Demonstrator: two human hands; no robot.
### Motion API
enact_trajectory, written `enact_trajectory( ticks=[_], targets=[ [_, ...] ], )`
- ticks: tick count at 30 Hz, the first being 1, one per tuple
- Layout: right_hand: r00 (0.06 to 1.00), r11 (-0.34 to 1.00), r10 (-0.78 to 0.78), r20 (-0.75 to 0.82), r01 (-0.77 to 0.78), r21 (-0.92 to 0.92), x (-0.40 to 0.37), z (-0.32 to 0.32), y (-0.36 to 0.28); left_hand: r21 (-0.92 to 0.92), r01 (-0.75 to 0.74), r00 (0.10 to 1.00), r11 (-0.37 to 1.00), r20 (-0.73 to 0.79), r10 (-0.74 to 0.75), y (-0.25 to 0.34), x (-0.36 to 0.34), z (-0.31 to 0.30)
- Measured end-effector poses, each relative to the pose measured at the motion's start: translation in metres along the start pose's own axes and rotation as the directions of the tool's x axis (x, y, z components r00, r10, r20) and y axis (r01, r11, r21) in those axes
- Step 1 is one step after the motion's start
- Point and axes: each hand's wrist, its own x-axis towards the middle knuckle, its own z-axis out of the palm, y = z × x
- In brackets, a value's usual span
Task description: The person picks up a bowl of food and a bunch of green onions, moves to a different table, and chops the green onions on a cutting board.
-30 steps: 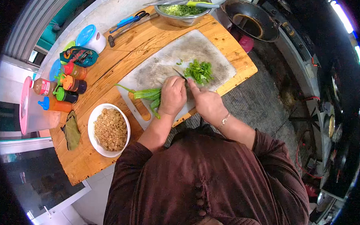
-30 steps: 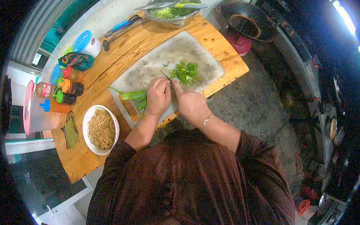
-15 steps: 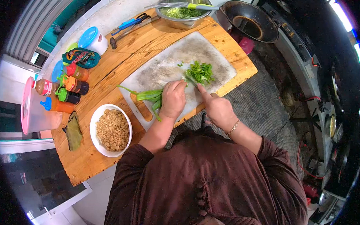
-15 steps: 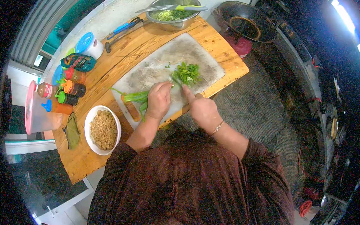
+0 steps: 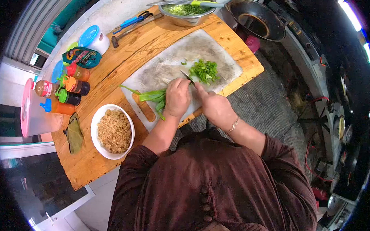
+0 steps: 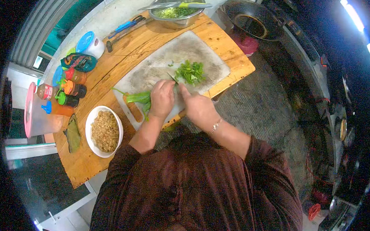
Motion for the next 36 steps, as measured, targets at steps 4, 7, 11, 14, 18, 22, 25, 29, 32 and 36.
enact_trajectory(
  ticks=[4, 7, 11, 14, 18, 22, 25, 29, 32, 36],
  targets=[
    [1.000, 1.000, 0.014, 0.023, -0.013, -0.012, 0.021, 0.010, 0.001, -0.010, 0.042, 0.999, 0.999, -0.015, -0.043, 0.001, 0.000, 0.001],
    [0.999, 0.999, 0.019, 0.045, -0.017, -0.045, 0.011, 0.005, 0.001, -0.031, 0.070, 0.994, 0.997, -0.077, -0.072, 0.001, 0.002, 0.002],
    [0.997, 0.994, 0.045, 0.069, -0.038, -0.100, -0.028, -0.005, 0.007, -0.029, 0.107, 0.989, 0.994, -0.096, -0.109, 0.002, 0.000, -0.001],
    [0.998, 0.998, 0.036, 0.044, -0.034, -0.053, -0.031, -0.003, 0.020, -0.019, 0.088, 0.994, 0.996, -0.056, -0.089, -0.002, -0.003, 0.001],
    [0.997, 0.997, 0.073, 0.013, -0.073, 0.005, -0.011, 0.003, 0.021, -0.011, 0.075, 0.996, 0.997, -0.040, -0.075, -0.007, -0.005, 0.004],
    [0.998, 0.998, 0.057, 0.004, -0.057, -0.022, -0.014, -0.005, 0.008, -0.032, 0.069, 0.997, 0.997, -0.036, -0.070, -0.009, -0.004, 0.002],
    [0.998, 0.996, 0.049, 0.027, -0.047, -0.077, -0.022, -0.012, -0.001, -0.034, 0.063, 0.997, 0.997, -0.037, -0.065, -0.008, -0.005, 0.001],
    [0.998, 0.998, 0.029, 0.052, -0.025, -0.065, -0.018, -0.011, -0.004, -0.061, 0.065, 0.995, 0.996, -0.065, -0.069, -0.006, -0.005, 0.003],
    [1.000, 0.997, -0.007, -0.017, 0.006, -0.072, -0.003, 0.002, -0.001, -0.066, 0.041, 0.997, 0.997, -0.059, -0.045, -0.003, -0.005, 0.003],
    [1.000, 0.992, 0.014, 0.008, -0.013, -0.122, 0.016, 0.010, -0.008, -0.031, 0.042, 0.999, 0.999, -0.032, -0.043, -0.004, -0.006, 0.004]
  ],
)
